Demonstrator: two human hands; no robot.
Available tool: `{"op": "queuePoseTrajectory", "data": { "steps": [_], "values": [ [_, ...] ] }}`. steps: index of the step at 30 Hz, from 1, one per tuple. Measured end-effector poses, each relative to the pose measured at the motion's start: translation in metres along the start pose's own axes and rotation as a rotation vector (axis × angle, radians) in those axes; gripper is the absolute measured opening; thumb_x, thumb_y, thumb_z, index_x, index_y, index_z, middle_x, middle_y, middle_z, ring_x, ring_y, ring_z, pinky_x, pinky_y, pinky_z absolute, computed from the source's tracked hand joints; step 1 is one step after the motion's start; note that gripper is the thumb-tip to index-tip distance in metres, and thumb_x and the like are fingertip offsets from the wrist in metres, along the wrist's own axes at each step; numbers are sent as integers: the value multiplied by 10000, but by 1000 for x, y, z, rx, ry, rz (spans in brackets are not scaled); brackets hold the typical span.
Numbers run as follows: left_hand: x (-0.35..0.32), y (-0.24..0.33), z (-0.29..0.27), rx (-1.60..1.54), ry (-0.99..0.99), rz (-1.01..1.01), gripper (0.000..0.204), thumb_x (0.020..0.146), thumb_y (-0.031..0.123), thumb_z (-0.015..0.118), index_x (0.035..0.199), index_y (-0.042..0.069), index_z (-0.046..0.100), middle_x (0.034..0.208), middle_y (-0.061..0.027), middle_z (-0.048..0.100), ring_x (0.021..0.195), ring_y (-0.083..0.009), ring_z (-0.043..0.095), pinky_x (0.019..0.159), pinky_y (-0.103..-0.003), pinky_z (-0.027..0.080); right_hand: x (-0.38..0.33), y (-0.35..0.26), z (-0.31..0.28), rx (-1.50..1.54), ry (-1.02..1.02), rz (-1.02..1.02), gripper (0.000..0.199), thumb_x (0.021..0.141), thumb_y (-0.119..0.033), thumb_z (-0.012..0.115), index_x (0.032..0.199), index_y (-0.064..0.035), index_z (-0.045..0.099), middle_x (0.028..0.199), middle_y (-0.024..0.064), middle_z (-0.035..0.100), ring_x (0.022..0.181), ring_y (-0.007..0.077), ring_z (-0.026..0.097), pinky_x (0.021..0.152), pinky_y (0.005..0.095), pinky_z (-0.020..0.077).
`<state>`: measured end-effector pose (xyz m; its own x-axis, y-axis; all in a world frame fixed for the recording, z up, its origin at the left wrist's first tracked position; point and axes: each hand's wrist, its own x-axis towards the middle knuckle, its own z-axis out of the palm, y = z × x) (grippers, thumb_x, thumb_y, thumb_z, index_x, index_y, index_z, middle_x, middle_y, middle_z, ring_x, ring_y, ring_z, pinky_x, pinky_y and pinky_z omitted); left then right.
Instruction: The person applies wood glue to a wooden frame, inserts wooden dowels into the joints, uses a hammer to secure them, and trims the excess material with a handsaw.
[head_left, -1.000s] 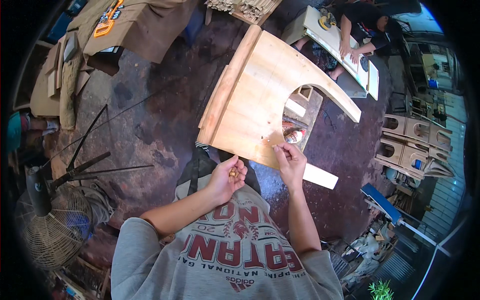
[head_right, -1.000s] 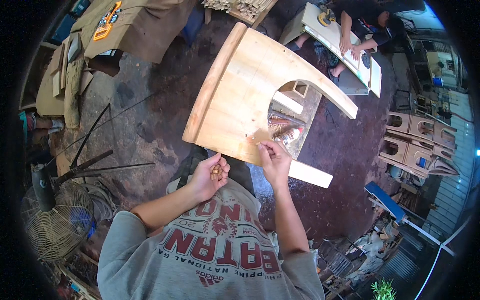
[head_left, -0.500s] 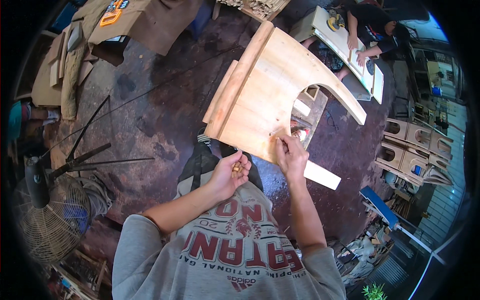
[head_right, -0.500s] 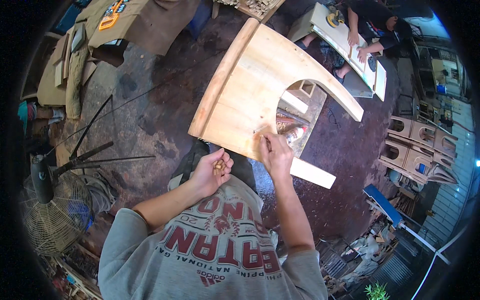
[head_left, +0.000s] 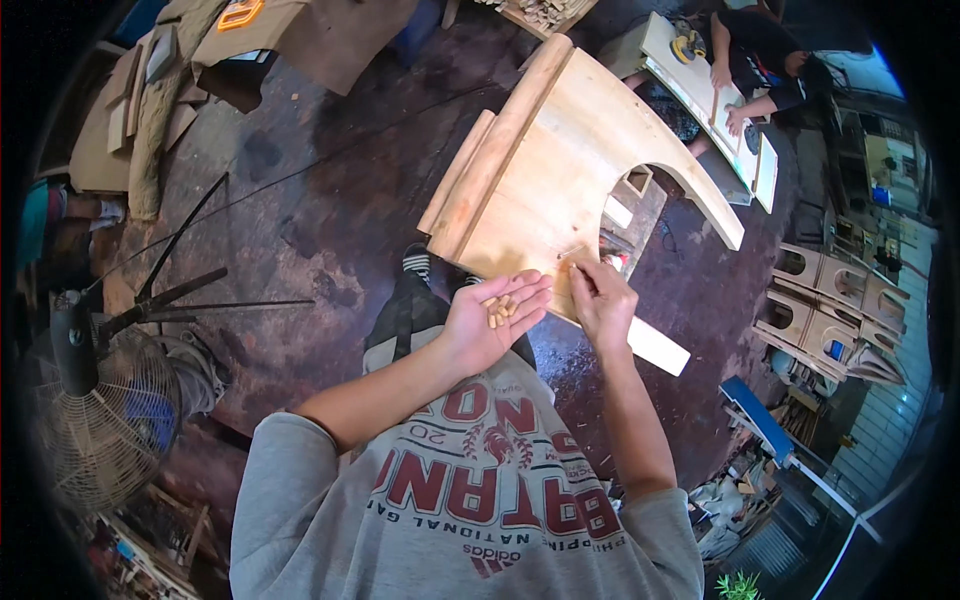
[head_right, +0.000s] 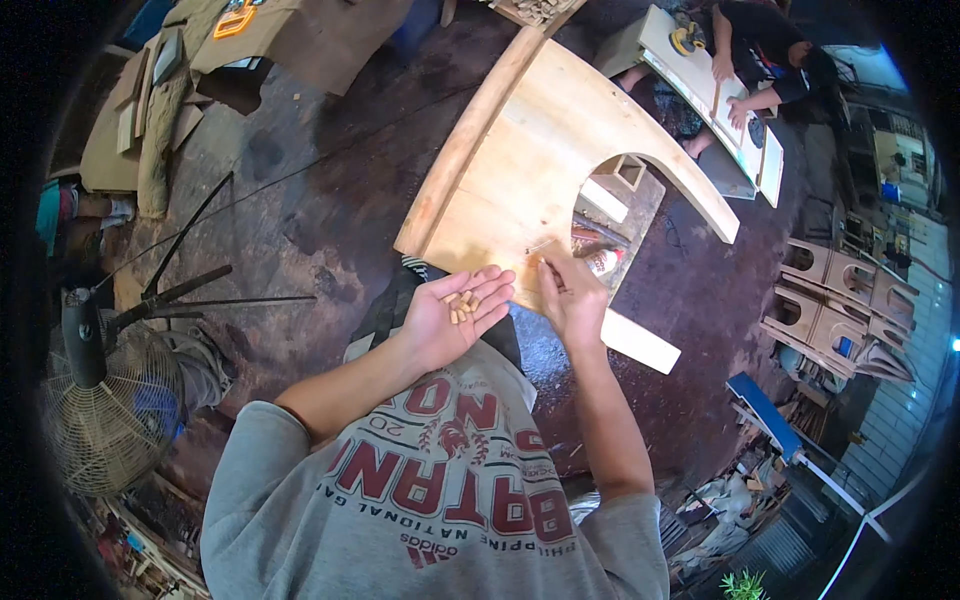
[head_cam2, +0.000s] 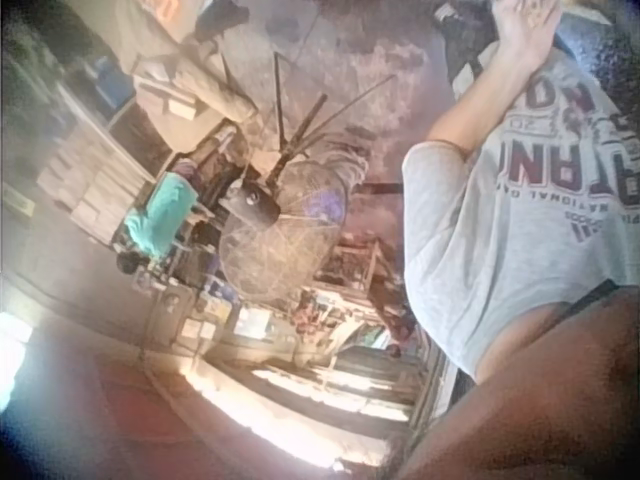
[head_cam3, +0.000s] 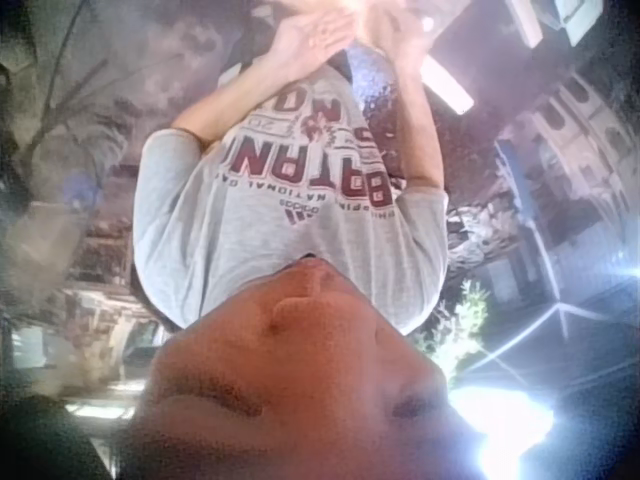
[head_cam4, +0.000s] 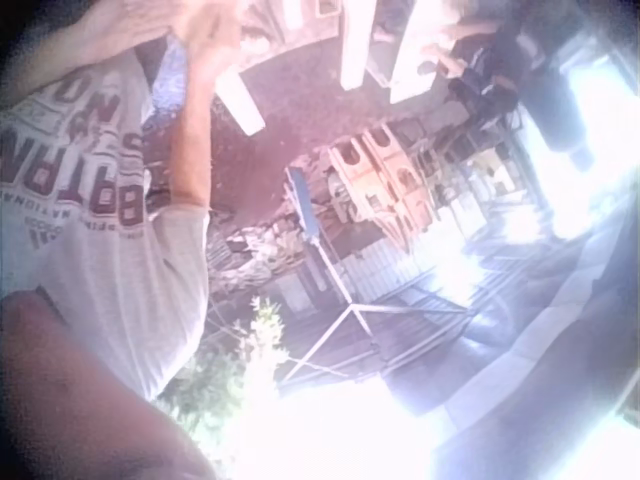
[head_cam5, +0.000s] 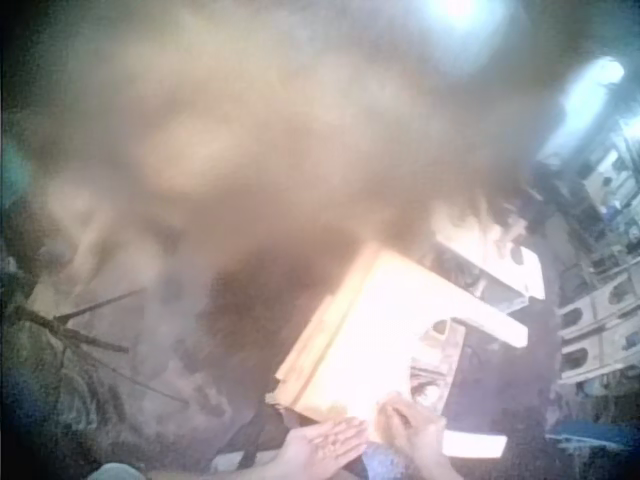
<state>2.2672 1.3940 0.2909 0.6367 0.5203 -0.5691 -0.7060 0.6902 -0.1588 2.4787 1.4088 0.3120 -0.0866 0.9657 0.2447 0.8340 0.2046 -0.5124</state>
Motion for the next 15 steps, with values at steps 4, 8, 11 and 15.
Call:
{"op": "queuePoseTrajectory", "data": {
  "steps": [4, 8, 11, 15],
  "values": [
    [-3, 3, 5, 3, -86, 0, 473, 1089, 283, 426, 1448, -3, 535, 1550, -169, 538, 1426, -257, 530, 1214, -428, 399, -4, -23, -15, 59, 36, 244, 116, 860, -19, 779, 976, -9, 785, 830, 121, 736, 667, 188, 691, 610, 308, 555],
    [-3, -1, 3, 16, -88, 16, 505, 1091, 295, 400, 1472, -12, 522, 1563, -151, 534, 1413, -242, 537, 1193, -402, 405, -4, -75, -24, 266, -181, 94, 130, 841, -2, 776, 970, -17, 784, 883, 100, 746, 723, 202, 719, 648, 323, 574],
    [2, -4, 2, 67, -124, 19, 511, 1091, 295, 393, 1476, -16, 520, 1561, -146, 539, 1395, -239, 550, 1162, -385, 422, -10, -76, -15, 180, -200, -10, 193, 801, -5, 792, 991, -41, 786, 911, 92, 744, 757, 252, 741, 676, 364, 599],
    [4, -6, 2, 76, -125, 19, 511, 1091, 291, 389, 1475, -19, 522, 1551, -147, 550, 1386, -232, 553, 1147, -359, 421, -13, -80, -15, 204, -207, 61, 188, 806, -5, 790, 991, -38, 784, 910, 92, 744, 749, 245, 741, 668, 357, 597]
  ]
}}
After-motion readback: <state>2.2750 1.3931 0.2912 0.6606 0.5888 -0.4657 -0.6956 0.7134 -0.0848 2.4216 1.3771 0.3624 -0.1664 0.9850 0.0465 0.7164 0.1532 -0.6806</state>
